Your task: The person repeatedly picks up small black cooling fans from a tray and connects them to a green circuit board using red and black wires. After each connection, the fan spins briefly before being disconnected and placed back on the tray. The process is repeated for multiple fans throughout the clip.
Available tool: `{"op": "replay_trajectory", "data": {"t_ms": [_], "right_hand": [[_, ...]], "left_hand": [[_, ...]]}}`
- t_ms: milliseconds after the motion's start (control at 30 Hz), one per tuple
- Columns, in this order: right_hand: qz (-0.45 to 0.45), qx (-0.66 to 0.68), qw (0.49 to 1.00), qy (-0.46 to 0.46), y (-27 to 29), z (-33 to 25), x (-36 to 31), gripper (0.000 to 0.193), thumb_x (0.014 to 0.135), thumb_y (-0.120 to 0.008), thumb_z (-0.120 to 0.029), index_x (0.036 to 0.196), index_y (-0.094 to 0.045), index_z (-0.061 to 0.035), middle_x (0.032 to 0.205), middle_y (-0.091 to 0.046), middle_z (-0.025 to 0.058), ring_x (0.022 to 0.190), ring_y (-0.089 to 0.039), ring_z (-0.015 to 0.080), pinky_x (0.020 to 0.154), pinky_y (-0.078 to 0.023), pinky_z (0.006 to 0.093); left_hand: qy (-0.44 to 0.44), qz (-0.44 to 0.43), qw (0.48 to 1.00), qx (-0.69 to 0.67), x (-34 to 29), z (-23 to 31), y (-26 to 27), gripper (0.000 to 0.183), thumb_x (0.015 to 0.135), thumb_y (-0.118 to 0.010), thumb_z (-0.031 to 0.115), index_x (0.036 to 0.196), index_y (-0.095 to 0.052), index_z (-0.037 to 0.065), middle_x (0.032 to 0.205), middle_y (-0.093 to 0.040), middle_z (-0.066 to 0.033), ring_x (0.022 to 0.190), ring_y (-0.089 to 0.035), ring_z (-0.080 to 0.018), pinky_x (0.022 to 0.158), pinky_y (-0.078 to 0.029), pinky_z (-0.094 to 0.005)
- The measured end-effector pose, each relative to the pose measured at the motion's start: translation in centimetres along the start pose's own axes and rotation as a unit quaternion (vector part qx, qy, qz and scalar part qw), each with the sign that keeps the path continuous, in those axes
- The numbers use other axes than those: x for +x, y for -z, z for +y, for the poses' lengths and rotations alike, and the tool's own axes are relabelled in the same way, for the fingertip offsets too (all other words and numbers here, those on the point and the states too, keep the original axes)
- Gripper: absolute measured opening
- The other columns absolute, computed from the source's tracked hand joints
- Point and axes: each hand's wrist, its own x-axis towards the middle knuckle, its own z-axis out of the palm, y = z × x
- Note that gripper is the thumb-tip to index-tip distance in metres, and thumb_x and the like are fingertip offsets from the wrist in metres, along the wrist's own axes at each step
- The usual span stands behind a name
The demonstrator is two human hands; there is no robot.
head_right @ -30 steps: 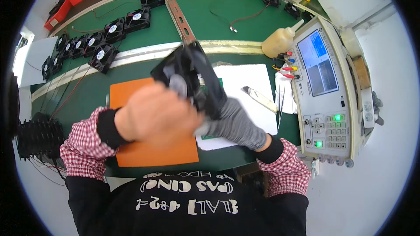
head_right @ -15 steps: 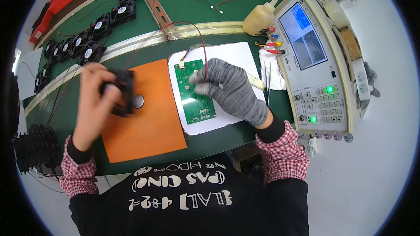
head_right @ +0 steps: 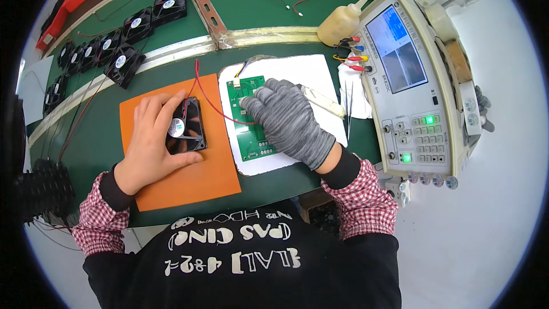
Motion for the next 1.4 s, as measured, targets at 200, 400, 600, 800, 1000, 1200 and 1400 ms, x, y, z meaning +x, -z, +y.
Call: {"op": "replay_trajectory", "data": {"t_ms": [200,400,600,800,1000,1200,1400], "right_hand": [[0.030,0.156,0.987,-0.030,-0.6,1.4,0.3,0.028,0.075,-0.068,-0.007,0.102,-0.070,-0.0105,0.090,-0.063,0.0087,0.086,-0.060,0.0291,0.078,-0.049,0.0418],[0.141,0.221,0.964,-0.042,-1.8,2.2,-1.0,0.020,0.073,-0.074,-0.008,0.093,-0.070,-0.0101,0.088,-0.060,0.0069,0.088,-0.057,0.0286,0.080,-0.048,0.0402],[0.142,0.249,0.958,-0.029,-1.8,2.1,-0.4,0.018,0.069,-0.077,-0.008,0.085,-0.069,-0.0097,0.087,-0.060,0.0071,0.090,-0.057,0.0287,0.081,-0.047,0.0409],[0.146,0.239,0.959,-0.033,-2.1,2.4,-0.7,0.018,0.068,-0.077,-0.009,0.084,-0.070,-0.0101,0.086,-0.060,0.0068,0.088,-0.057,0.0286,0.080,-0.047,0.0409],[0.137,0.196,0.970,-0.033,-2.0,2.8,-1.0,0.016,0.070,-0.075,-0.009,0.085,-0.069,-0.0106,0.087,-0.061,0.0067,0.090,-0.058,0.0284,0.082,-0.047,0.0419],[0.112,0.210,0.969,-0.062,-2.1,2.0,-0.8,0.013,0.075,-0.072,-0.011,0.086,-0.066,-0.0136,0.090,-0.064,0.0048,0.090,-0.061,0.0268,0.081,-0.046,0.0408],[0.216,0.234,0.946,-0.068,-1.0,1.5,0.0,0.022,0.073,-0.078,-0.015,0.091,-0.066,-0.0111,0.095,-0.065,0.0063,0.090,-0.062,0.0264,0.082,-0.048,0.0392]], "left_hand": [[-0.005,0.025,1.000,-0.017,-0.4,0.3,0.5,0.097,0.055,-0.088,0.037,0.136,-0.048,0.001,0.112,-0.053,-0.0155,0.107,-0.049,-0.0355,0.096,-0.038,-0.0464],[-0.307,0.240,0.921,0.025,-1.7,2.8,5.3,0.042,0.090,-0.061,0.039,0.116,-0.059,0.006,0.102,-0.064,-0.0118,0.088,-0.061,-0.0253,0.074,-0.049,-0.0377],[0.005,-0.188,0.521,-0.833,-3.4,4.1,7.9,0.070,0.096,-0.046,0.053,0.113,-0.053,-0.015,0.085,-0.062,-0.0329,0.074,-0.064,-0.0446,0.063,-0.054,-0.0537],[-0.050,-0.156,0.619,-0.769,-2.4,3.8,7.8,0.084,0.089,-0.051,0.065,0.120,-0.051,-0.013,0.094,-0.063,-0.0307,0.085,-0.065,-0.0429,0.071,-0.054,-0.0496],[-0.121,0.402,0.892,0.169,-4.6,4.7,6.0,0.043,0.084,-0.065,0.022,0.117,-0.049,0.000,0.098,-0.062,-0.0184,0.085,-0.063,-0.0327,0.074,-0.053,-0.0437],[-0.264,0.282,0.917,0.102,7.0,3.2,5.1,0.044,0.085,-0.065,0.022,0.123,-0.053,0.001,0.121,-0.057,-0.0185,0.108,-0.057,-0.0362,0.091,-0.049,-0.0450],[0.006,0.236,0.928,0.288,16.8,-11.1,-0.5,0.052,0.068,-0.081,0.017,0.113,-0.057,0.007,0.109,-0.053,-0.0117,0.101,-0.050,-0.0318,0.085,-0.042,-0.0412]]}}
